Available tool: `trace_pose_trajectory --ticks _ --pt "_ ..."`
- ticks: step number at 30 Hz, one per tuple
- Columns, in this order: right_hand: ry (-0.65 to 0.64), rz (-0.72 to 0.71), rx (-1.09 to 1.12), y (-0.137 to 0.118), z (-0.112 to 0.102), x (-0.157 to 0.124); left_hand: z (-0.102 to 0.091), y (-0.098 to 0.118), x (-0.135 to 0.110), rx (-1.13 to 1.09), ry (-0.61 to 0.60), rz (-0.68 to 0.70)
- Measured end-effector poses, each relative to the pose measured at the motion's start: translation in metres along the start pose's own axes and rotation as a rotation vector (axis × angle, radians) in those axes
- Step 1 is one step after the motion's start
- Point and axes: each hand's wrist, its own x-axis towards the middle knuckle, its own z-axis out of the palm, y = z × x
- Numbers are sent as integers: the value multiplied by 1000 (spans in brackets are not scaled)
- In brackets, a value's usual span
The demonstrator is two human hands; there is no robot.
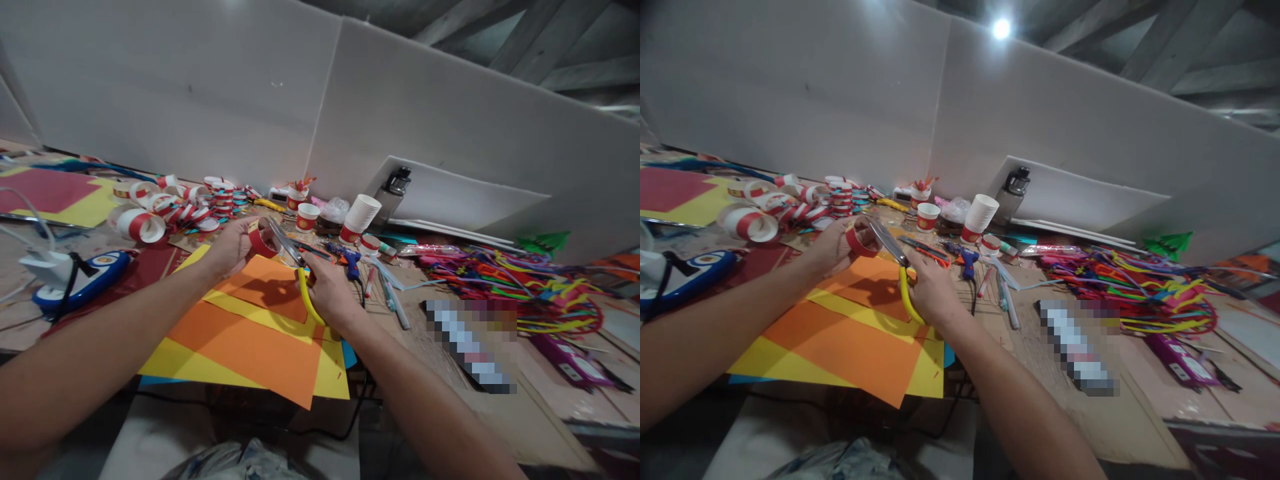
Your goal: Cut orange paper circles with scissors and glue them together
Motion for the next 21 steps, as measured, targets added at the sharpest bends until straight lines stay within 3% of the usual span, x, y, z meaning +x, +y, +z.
trace_pose_trajectory --ticks 7,14,21 --pt "26 -4 11 -1 -1 -1 -8 -1 1 55 -63 -5" --pt "18 7 -13 1 1 0 -15 -7 6 56 69 159" --pt "-2 12 -49 2 3 -1 -6 -4 2 -16 62 44"
